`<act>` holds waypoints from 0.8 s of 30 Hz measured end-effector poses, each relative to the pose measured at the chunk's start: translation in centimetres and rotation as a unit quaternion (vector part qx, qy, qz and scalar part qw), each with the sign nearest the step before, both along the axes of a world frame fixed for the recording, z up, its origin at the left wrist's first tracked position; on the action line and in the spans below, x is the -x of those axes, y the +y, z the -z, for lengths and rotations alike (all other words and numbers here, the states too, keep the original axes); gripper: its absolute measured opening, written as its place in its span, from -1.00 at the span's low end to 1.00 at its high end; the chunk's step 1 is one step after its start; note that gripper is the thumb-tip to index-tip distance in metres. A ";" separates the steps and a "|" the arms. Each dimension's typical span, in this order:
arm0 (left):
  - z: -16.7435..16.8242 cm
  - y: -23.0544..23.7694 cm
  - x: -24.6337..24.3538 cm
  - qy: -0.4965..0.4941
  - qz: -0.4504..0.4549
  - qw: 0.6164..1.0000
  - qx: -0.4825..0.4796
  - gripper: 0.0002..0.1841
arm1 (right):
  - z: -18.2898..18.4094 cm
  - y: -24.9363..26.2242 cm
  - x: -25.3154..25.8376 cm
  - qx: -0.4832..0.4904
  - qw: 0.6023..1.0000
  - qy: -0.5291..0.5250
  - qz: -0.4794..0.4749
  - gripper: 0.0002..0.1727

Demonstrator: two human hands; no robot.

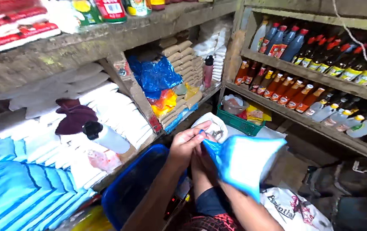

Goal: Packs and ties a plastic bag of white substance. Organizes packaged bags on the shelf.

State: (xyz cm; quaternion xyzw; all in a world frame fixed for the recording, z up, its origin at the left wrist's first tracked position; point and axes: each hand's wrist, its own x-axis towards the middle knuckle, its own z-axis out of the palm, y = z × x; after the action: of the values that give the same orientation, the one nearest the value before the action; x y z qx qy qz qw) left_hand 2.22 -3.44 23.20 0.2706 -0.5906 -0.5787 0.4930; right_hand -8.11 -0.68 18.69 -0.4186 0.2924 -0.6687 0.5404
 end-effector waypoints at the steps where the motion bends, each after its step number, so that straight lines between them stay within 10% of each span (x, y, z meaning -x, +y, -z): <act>1: 1.2 0.3 -0.6 -0.008 0.005 1.000 -0.018 -0.74 | 3.0 -0.4 0.6 -0.004 0.999 -0.030 -0.028 -0.77; 8: 7.1 -0.7 0.5 -0.080 -0.005 0.997 -0.017 -0.80 | 8.7 2.1 3.0 -0.007 0.994 -0.080 -0.076 -0.66; 13: 9.9 -0.8 0.0 -0.285 -0.078 0.955 0.033 -0.77 | 9.9 2.2 5.5 0.012 0.993 0.079 -0.083 -0.64; 24: 15.0 4.6 -1.9 -0.160 -0.121 0.980 -0.009 -0.89 | 9.1 2.9 8.0 0.005 0.919 0.355 -0.171 -0.61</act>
State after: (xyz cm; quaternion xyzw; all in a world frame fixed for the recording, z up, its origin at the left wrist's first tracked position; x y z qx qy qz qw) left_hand 4.09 1.11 8.24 0.4337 -0.6197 -0.4695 0.4555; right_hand -16.15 2.25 9.55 -0.6752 0.3855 -0.3752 0.5047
